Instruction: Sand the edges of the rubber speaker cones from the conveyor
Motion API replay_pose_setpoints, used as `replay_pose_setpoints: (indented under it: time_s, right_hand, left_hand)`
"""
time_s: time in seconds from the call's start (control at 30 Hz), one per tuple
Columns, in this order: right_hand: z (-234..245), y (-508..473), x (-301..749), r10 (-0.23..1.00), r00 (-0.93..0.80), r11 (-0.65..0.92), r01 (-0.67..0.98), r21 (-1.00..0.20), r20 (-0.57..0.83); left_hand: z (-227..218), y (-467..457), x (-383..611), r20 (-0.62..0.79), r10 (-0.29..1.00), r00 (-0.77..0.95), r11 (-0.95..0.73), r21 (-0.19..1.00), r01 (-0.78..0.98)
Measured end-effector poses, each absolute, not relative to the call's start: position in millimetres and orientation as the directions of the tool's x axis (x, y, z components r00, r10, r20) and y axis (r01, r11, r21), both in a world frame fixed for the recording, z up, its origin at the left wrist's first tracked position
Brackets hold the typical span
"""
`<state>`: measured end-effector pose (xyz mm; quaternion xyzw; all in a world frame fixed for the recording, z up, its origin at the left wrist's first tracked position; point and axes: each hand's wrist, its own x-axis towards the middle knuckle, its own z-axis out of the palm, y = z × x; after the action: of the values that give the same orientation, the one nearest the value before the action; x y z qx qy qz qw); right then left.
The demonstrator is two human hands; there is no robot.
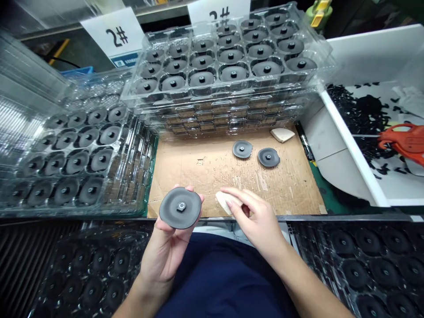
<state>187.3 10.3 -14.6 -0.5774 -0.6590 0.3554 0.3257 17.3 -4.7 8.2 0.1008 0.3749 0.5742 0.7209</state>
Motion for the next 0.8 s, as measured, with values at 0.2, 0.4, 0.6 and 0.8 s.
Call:
replay_pose_setpoints:
  time_s: [0.2, 0.4, 0.6, 0.8]
  right_hand:
    - [58.8, 14.8, 157.3, 0.827, -0.412, 0.531, 0.345, -0.774, 0.384]
    - [53.6, 25.9, 146.5, 0.840, -0.416, 0.513, 0.403, -0.758, 0.347]
    - [59.9, 12.7, 171.7, 0.798, -0.557, 0.465, 0.325, -0.823, 0.231]
    - [65.5, 20.7, 178.5, 0.851, -0.423, 0.523, 0.613, -0.592, 0.313]
  left_hand:
    - [8.2, -9.7, 19.5, -0.468, 0.870, 0.154, 0.430, 0.569, -0.701]
    - [12.6, -8.2, 22.6, -0.521, 0.839, 0.156, 0.485, 0.586, -0.649]
    - [16.4, -3.7, 18.4, -0.472, 0.845, 0.252, 0.493, 0.504, -0.709]
    - [15.9, -2.3, 23.3, -0.479, 0.831, 0.282, 0.516, 0.476, -0.712]
